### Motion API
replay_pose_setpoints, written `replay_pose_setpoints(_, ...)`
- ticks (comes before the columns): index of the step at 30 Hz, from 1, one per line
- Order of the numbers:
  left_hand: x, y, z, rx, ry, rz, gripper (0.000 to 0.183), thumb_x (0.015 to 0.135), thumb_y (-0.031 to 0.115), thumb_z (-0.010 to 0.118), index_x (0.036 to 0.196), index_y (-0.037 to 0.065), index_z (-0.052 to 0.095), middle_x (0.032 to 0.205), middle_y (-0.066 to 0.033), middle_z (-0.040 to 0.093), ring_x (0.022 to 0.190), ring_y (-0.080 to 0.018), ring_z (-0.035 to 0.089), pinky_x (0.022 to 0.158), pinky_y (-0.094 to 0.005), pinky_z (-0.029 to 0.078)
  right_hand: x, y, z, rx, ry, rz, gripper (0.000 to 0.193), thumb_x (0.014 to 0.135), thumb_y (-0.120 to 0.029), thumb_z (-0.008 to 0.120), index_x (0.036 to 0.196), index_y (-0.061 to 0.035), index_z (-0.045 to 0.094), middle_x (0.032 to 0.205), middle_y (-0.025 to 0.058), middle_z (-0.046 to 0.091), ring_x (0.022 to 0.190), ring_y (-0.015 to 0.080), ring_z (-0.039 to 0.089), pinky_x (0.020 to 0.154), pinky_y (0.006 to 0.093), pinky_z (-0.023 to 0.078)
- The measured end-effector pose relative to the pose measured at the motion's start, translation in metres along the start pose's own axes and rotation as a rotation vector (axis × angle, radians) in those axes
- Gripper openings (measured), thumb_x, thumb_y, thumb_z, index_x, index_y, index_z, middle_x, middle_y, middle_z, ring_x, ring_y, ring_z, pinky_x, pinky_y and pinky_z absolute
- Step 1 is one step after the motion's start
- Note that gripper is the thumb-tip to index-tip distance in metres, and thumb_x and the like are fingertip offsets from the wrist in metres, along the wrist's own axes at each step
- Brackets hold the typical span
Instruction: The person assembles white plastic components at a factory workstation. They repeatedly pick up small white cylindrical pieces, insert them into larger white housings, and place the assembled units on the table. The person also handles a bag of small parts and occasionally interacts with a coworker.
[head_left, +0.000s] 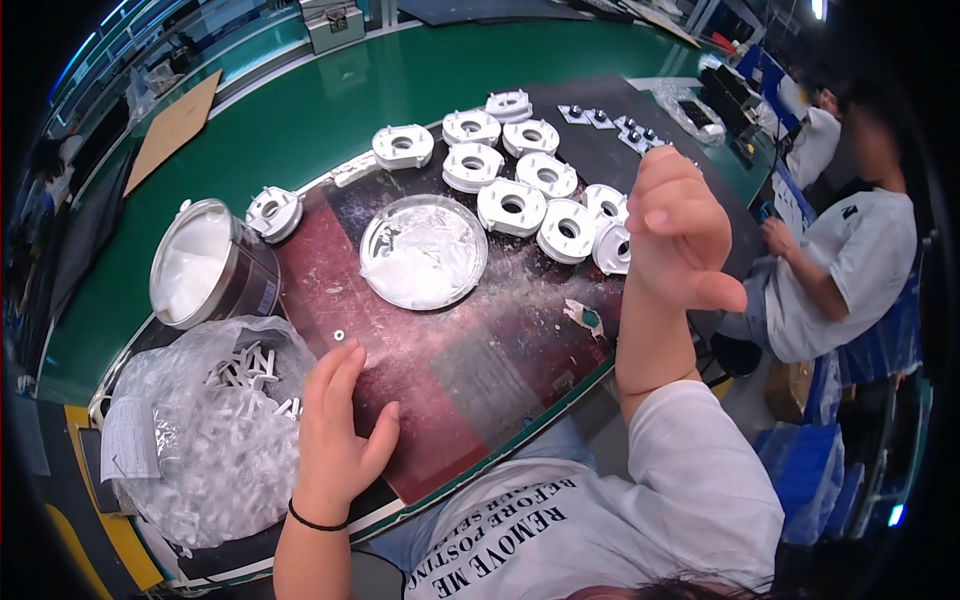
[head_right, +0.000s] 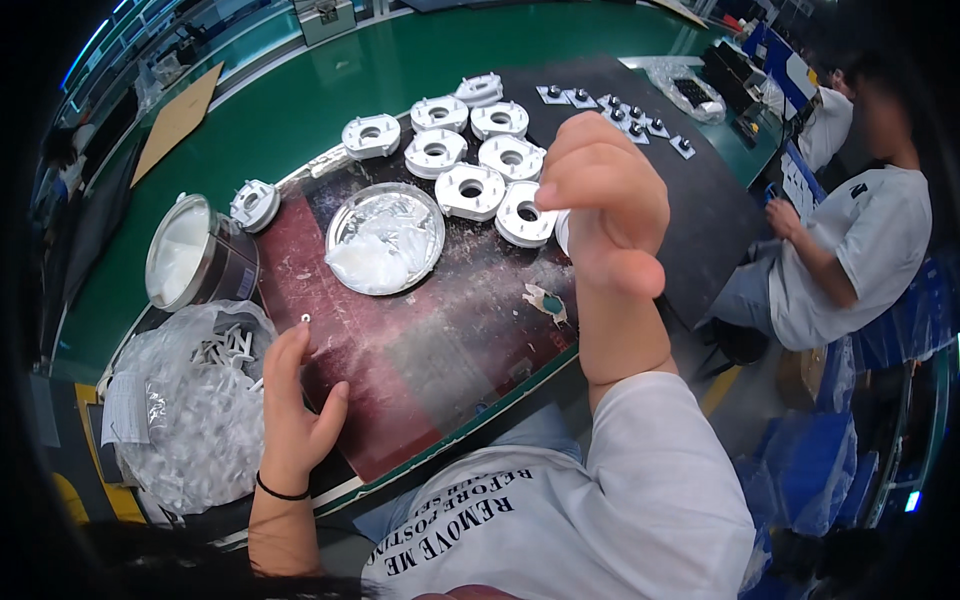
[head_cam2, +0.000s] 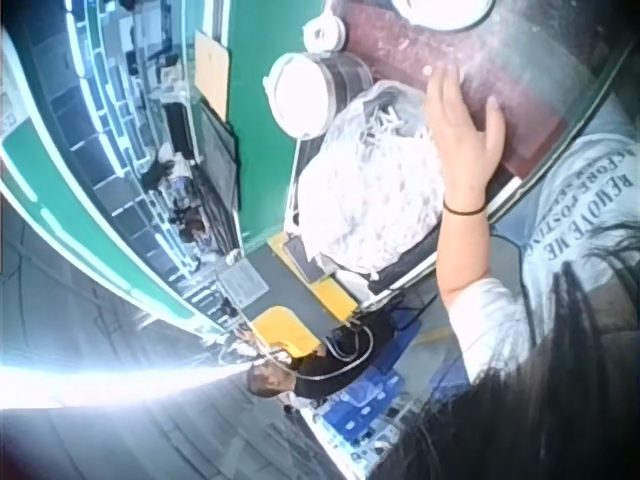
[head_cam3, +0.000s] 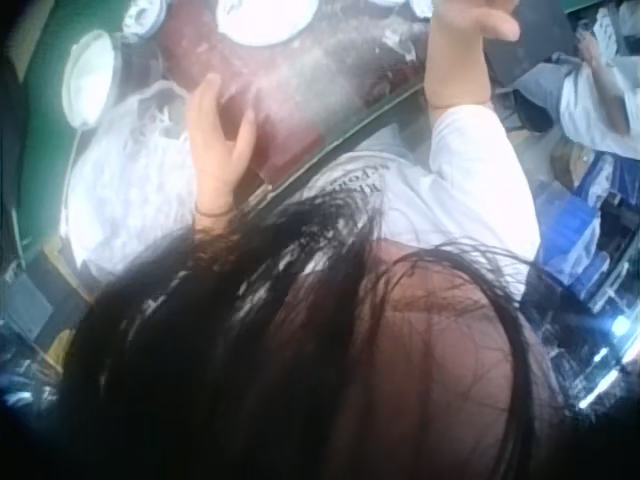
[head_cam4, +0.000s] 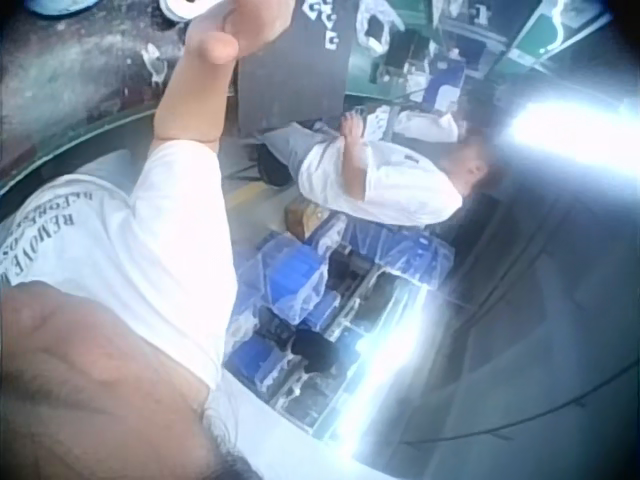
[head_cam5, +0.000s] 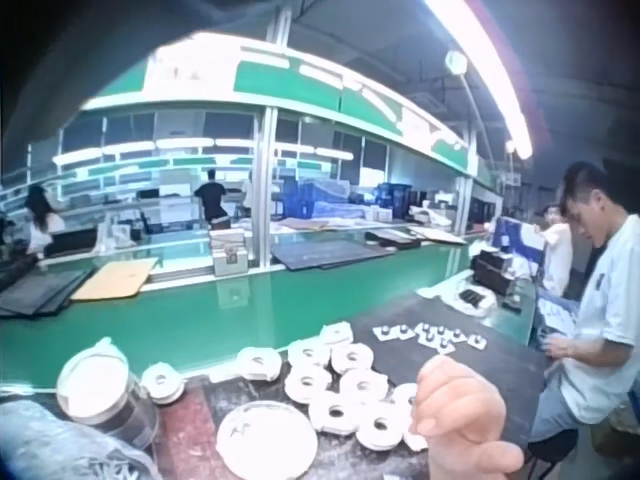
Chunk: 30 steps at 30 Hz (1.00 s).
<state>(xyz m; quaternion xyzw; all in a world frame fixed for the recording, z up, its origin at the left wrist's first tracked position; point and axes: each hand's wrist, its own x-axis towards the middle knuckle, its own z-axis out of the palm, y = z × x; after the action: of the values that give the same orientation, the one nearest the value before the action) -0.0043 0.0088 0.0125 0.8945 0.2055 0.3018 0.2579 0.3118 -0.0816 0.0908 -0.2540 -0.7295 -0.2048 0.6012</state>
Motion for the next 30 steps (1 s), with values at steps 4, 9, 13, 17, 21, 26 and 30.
replay_pose_setpoints(4,0.000,0.001,0.000,0.028,-0.066,0.051,0.062,0.068,0.006,0.068,0.125,0.001,0.043,0.123,-0.0213,0.047,0.109,-0.0374,0.049,0.093,-0.0418,0.041,-0.026,-0.006,-0.006,-0.209,0.037,0.043,0.081,0.083,-0.074,0.025,0.075,-0.0014,0.059,0.061,0.0060,0.053,0.056,0.0206,0.047,0.053,0.0316,0.036)
replay_pose_setpoints(9,-0.001,0.000,0.002,-0.002,-0.052,0.067,0.063,0.069,0.005,0.068,0.126,0.001,0.042,0.125,-0.0210,0.046,0.109,-0.0374,0.049,0.093,-0.0418,0.041,-0.071,-0.030,-0.016,-0.501,-0.074,0.177,0.069,0.090,-0.060,0.033,0.067,-0.0012,0.058,0.059,0.0088,0.052,0.054,0.0238,0.051,0.052,0.0331,0.039)
replay_pose_setpoints(13,-0.004,0.000,0.003,-0.028,-0.052,0.079,0.064,0.069,0.005,0.067,0.127,0.002,0.040,0.126,-0.0209,0.046,0.110,-0.0374,0.048,0.094,-0.0423,0.040,-0.086,-0.054,-0.038,-0.662,-0.020,0.240,0.064,0.096,-0.050,0.028,0.068,-0.0012,0.059,0.060,0.0085,0.053,0.055,0.0239,0.053,0.054,0.0344,0.041)
replay_pose_setpoints(17,-0.006,0.002,0.003,-0.035,-0.056,0.077,0.064,0.070,0.005,0.067,0.128,0.002,0.039,0.126,-0.0209,0.046,0.112,-0.0371,0.048,0.095,-0.0419,0.040,-0.068,-0.085,-0.078,-0.534,0.163,0.236,0.068,0.095,-0.055,0.021,0.079,-0.0027,0.061,0.062,0.0069,0.054,0.057,0.0196,0.046,0.060,0.0332,0.037)
replay_pose_setpoints(21,-0.006,0.002,0.006,-0.036,-0.059,0.070,0.064,0.071,0.004,0.065,0.129,0.002,0.039,0.126,-0.0209,0.045,0.113,-0.0364,0.047,0.095,-0.0411,0.039,-0.012,-0.111,-0.093,-0.029,0.624,0.124,0.056,0.095,-0.050,0.030,0.079,-0.0063,0.062,0.058,0.0030,0.051,0.055,0.0182,0.044,0.060,0.0326,0.035)
replay_pose_setpoints(26,-0.006,-0.001,0.004,-0.009,-0.033,0.086,0.063,0.074,0.001,0.061,0.133,0.003,0.037,0.131,-0.0156,0.041,0.112,-0.0264,0.046,0.093,-0.0352,0.040,0.026,-0.140,-0.093,0.806,0.926,0.004,0.030,0.092,-0.026,0.048,0.072,-0.0083,0.062,0.059,0.0024,0.054,0.053,0.0125,0.046,0.064,0.0310,0.039)
replay_pose_setpoints(30,-0.007,-0.004,0.004,-0.024,-0.021,0.052,0.063,0.074,0.001,0.061,0.133,0.003,0.038,0.132,-0.0152,0.041,0.117,-0.0269,0.043,0.092,-0.0344,0.041,0.039,-0.160,-0.080,1.314,0.974,-0.147,0.026,0.090,-0.019,0.051,0.069,-0.0069,0.060,0.060,0.0043,0.055,0.052,0.0121,0.051,0.062,0.0291,0.043)
